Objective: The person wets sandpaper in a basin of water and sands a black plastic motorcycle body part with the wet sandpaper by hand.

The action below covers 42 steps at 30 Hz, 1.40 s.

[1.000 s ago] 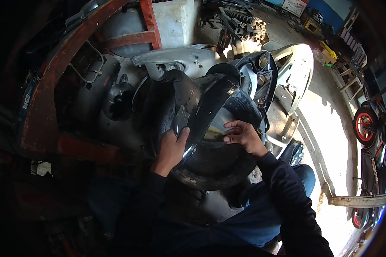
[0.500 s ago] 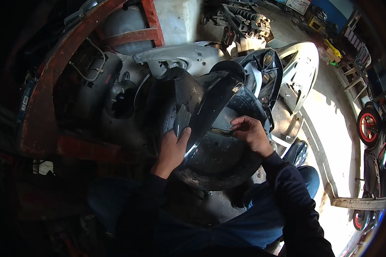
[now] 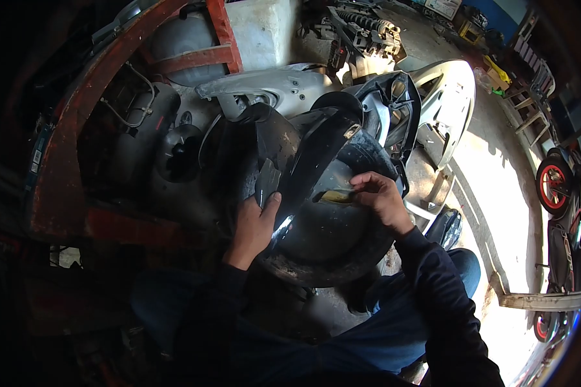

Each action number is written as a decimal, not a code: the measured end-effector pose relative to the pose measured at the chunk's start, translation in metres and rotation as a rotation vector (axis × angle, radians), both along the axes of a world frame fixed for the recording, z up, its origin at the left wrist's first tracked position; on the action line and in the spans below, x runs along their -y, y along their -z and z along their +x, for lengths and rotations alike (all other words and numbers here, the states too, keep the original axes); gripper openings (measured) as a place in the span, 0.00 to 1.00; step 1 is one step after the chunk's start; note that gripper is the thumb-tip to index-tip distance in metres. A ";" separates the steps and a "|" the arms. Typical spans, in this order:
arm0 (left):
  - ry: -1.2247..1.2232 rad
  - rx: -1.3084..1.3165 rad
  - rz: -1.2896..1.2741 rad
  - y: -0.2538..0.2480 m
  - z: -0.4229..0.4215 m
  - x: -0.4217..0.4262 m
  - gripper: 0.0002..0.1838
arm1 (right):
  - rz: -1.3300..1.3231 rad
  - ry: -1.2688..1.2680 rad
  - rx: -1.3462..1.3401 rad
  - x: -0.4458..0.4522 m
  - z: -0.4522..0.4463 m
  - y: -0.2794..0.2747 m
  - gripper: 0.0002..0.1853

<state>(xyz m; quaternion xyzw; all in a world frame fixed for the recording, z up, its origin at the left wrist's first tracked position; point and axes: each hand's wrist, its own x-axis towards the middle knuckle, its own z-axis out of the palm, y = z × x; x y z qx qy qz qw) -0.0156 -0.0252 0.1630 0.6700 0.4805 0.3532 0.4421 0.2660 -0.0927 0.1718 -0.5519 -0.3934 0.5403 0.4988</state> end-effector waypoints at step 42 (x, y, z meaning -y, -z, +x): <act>0.040 -0.049 -0.038 -0.020 -0.010 0.016 0.20 | 0.209 -0.808 1.499 0.037 -0.060 0.256 0.19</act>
